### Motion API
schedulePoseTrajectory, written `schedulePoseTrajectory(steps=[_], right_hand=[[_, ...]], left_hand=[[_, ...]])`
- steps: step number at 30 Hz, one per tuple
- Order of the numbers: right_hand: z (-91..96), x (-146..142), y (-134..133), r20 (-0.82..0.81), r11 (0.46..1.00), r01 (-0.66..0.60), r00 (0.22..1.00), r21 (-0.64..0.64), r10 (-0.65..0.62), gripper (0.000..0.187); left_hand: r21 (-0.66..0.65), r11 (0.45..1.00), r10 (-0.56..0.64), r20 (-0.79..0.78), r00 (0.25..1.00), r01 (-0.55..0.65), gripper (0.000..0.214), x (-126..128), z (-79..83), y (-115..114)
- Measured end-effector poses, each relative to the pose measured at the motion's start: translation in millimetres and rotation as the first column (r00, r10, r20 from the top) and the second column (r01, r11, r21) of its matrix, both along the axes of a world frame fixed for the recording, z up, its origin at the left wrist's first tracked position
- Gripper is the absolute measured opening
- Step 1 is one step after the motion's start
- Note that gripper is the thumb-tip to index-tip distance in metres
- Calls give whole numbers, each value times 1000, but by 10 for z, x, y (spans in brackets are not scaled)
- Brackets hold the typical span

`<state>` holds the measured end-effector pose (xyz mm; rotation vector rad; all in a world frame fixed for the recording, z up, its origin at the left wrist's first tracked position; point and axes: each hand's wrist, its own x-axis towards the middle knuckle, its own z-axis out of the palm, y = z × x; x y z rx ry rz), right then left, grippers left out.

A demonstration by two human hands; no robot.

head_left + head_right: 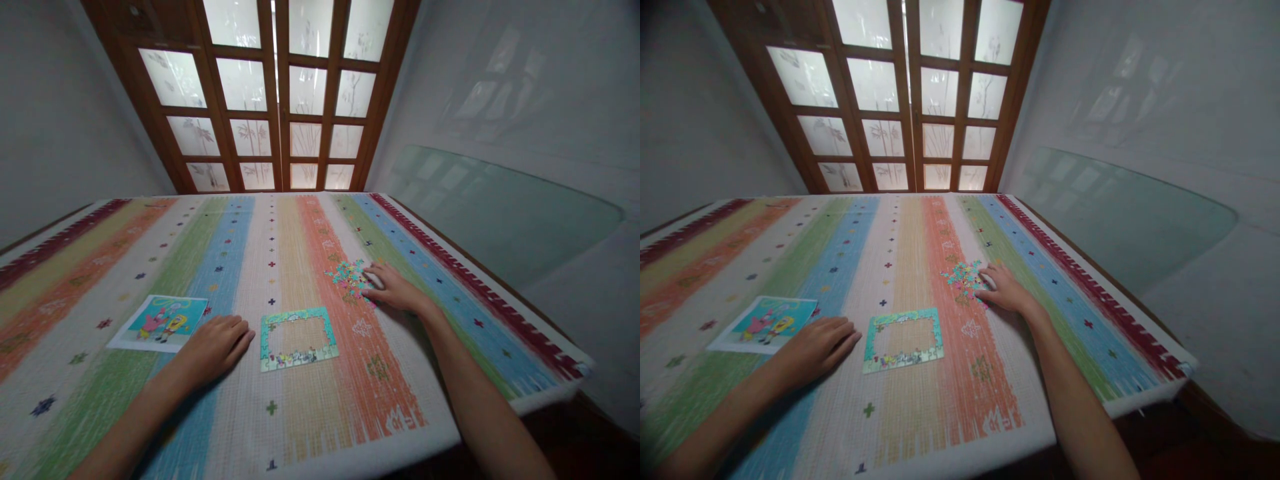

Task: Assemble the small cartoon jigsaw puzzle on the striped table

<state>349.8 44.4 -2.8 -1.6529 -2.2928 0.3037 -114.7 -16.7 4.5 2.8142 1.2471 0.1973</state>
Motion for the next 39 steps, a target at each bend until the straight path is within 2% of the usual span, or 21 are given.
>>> schedulePoseTrajectory(steps=[8,13,18,24,31,39], right_hand=[[53,-209,-33,-29,988,-116,992,99,119,37],[112,-317,-79,2,976,-204,979,81,205,21],[107,-315,-80,-26,977,-205,978,65,207,22],[86,-308,-54,-55,972,-188,979,138,197,26],[66,-326,-25,-38,970,-188,980,153,196,23],[-5,-227,30,5,965,-89,996,248,90,30]], left_hand=[[-8,1000,0,48,999,1,43,5,-1,-5],[6,1000,11,59,998,-11,42,12,-11,-12],[14,1000,-3,84,996,2,43,2,-40,-6],[10,1000,0,66,998,0,43,-1,-31,-7],[-10,1000,0,85,996,1,42,-5,-15,-2],[11,1000,4,73,997,-5,43,-2,-41,-7]])
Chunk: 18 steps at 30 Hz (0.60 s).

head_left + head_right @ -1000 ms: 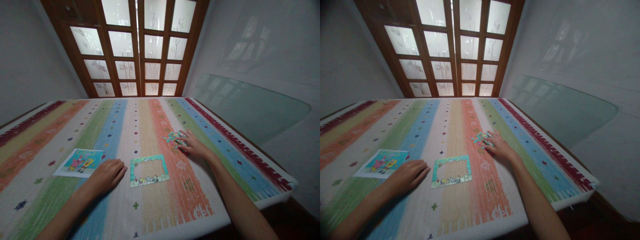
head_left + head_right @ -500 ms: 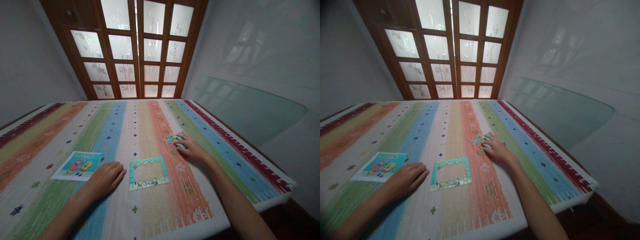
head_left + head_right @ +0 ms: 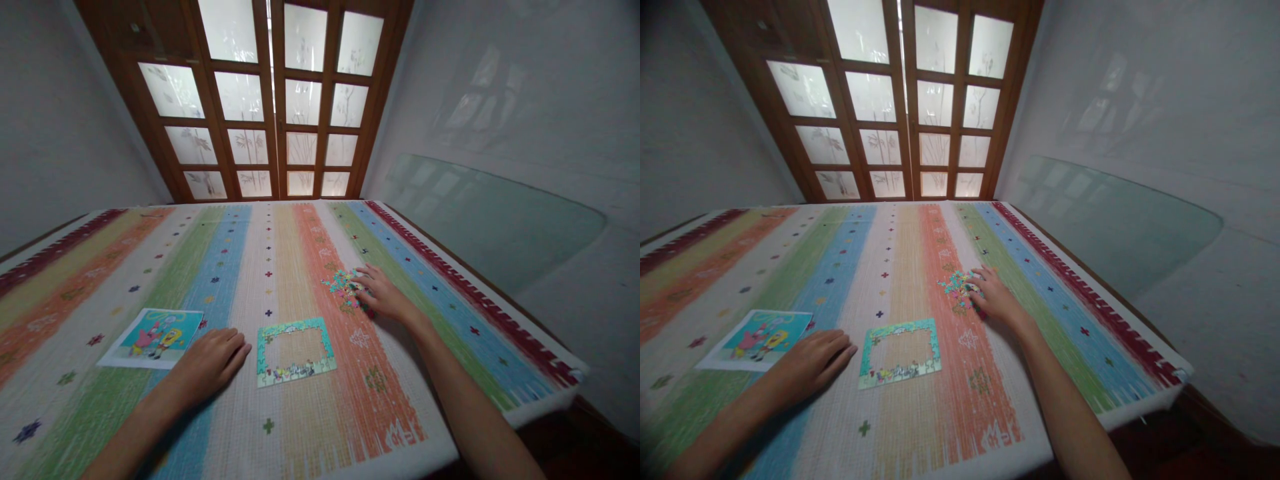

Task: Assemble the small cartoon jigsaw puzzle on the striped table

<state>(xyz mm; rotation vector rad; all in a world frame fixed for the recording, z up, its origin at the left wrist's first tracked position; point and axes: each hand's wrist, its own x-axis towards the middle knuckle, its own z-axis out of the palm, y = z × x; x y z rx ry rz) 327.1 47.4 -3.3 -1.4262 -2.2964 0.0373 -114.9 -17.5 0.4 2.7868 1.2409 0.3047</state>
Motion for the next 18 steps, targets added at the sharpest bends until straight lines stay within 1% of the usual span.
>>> schedulePoseTrajectory(steps=[3,6,9,13,15,18], right_hand=[[-34,56,10,-24,999,30,999,26,-29,32],[-31,141,4,-29,996,90,996,4,-90,35],[24,221,-18,10,990,136,991,-43,-135,33],[149,255,-60,108,983,151,984,-101,-140,31],[205,238,-79,143,976,155,981,-154,-133,30],[251,189,-106,169,954,169,977,-248,-129,26]], left_hand=[[10,1000,1,0,1000,-1,42,-3,1,1],[-2,1000,-4,-11,1000,4,42,-9,9,1],[-8,1000,-5,7,1000,5,41,-10,14,-3],[-12,1000,-11,25,1000,11,42,5,15,-4],[-11,1000,-9,26,1000,9,42,16,15,-2],[6,1000,-4,-18,1000,4,43,26,14,0]])
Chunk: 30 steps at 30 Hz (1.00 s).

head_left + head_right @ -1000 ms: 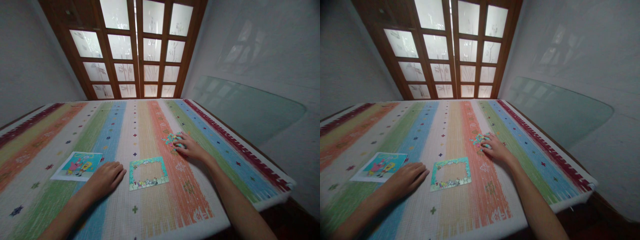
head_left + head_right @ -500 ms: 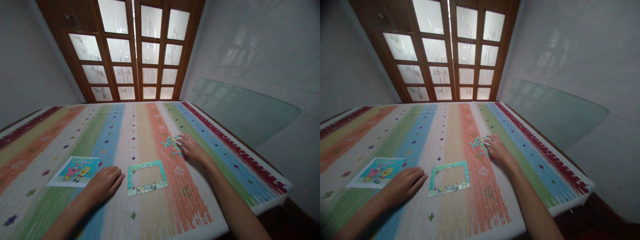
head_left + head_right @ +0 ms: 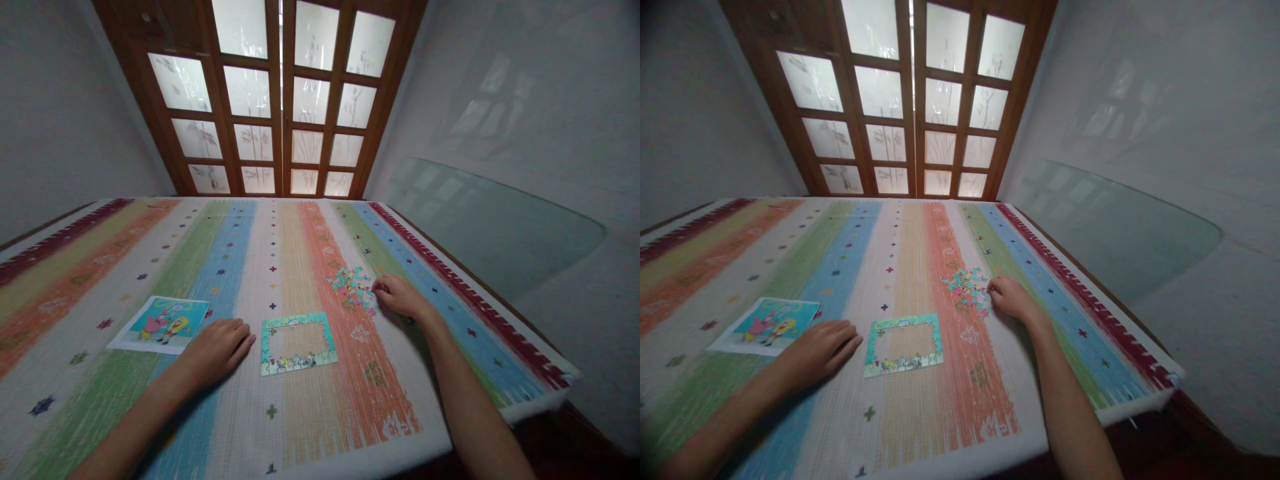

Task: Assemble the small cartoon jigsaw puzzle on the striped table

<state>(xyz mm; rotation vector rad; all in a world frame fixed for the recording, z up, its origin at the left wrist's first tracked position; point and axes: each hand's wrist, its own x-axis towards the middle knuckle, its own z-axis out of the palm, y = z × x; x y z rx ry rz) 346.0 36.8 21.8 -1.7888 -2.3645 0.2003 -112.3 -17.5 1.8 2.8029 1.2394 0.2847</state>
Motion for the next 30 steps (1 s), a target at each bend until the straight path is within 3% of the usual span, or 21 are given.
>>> schedulePoseTrajectory(steps=[5,11,24,30], right_hand=[[31,-66,-31,-26,998,20,999,-55,-21,17],[62,-46,-43,-114,997,22,993,-76,-31,21],[-12,-51,-10,-127,990,85,987,-117,-99,14],[-77,-22,7,-163,991,55,984,-124,-75,15]], left_hand=[[24,1000,-2,-26,1000,3,42,-7,-29,11],[35,999,-8,-24,1000,9,43,-7,-58,21],[55,998,-18,30,999,16,47,-10,-43,10],[48,999,-12,28,1000,11,47,-13,-23,3]])
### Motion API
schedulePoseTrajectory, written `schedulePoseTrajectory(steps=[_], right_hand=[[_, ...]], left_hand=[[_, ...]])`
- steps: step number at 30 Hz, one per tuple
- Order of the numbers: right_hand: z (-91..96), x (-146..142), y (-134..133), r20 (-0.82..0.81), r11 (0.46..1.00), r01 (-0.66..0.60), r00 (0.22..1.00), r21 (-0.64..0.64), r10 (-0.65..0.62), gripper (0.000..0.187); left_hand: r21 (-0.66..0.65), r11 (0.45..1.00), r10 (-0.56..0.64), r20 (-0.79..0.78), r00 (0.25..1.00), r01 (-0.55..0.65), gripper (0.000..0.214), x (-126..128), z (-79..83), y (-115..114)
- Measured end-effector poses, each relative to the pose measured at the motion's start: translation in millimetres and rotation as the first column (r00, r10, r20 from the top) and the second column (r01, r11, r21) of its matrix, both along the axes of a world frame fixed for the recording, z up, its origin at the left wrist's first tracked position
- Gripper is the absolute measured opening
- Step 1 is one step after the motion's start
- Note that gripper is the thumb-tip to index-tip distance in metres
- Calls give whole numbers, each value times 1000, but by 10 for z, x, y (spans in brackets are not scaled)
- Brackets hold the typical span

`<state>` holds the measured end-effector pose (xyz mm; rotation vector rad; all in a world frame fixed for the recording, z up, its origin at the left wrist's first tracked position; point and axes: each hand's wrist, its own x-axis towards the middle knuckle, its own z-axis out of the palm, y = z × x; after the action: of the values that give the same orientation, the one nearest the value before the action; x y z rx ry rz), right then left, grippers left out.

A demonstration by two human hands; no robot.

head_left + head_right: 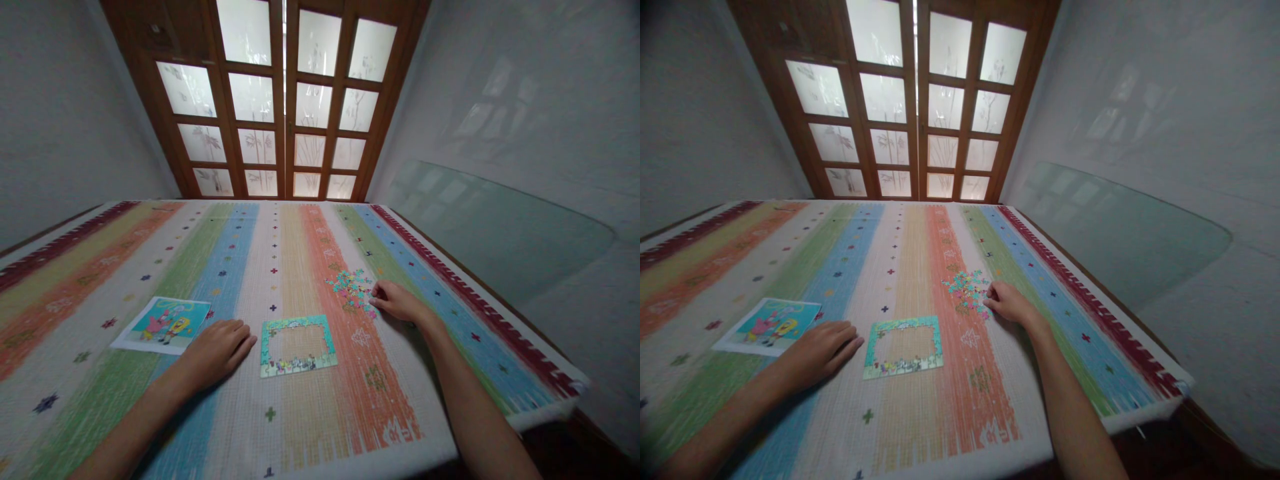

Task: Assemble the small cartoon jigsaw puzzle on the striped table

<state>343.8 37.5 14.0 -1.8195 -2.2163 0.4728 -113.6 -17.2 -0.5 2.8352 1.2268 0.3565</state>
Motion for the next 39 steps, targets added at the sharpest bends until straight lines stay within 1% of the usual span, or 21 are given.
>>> schedulePoseTrajectory(steps=[4,10,18,24,26,28,31,34,37,39], right_hand=[[-17,14,-1,-13,1000,-17,1000,-3,17,16],[7,16,-4,-48,999,-48,998,-5,48,18],[55,-91,-35,-111,997,-69,991,15,71,6],[84,-140,-39,-123,997,-58,990,57,65,4],[108,-164,-42,-158,995,-54,985,79,66,4],[137,-213,-55,-242,990,-60,966,125,89,8],[165,-369,-99,-408,970,-59,900,234,153,14],[136,-642,-169,-520,959,-58,830,277,201,18],[59,-979,-260,-520,946,-144,806,291,282,13],[14,-1186,-330,-500,928,-228,790,296,353,10]], left_hand=[[-9,1000,7,-25,1000,-7,47,5,12,-1],[-12,1000,17,-73,997,-18,52,20,22,-2],[10,1000,3,-20,1000,-2,48,-6,-2,-3],[5,1000,-13,47,999,12,44,-22,-14,6],[-11,1000,-14,48,999,15,44,-30,-19,11],[-11,1000,-22,41,999,23,43,-32,-16,13],[56,998,-28,36,999,26,43,-1,19,5],[157,987,-36,51,998,27,43,76,95,-22],[219,974,-70,71,995,53,43,175,172,-69],[204,976,-100,102,990,77,41,244,204,-107]])
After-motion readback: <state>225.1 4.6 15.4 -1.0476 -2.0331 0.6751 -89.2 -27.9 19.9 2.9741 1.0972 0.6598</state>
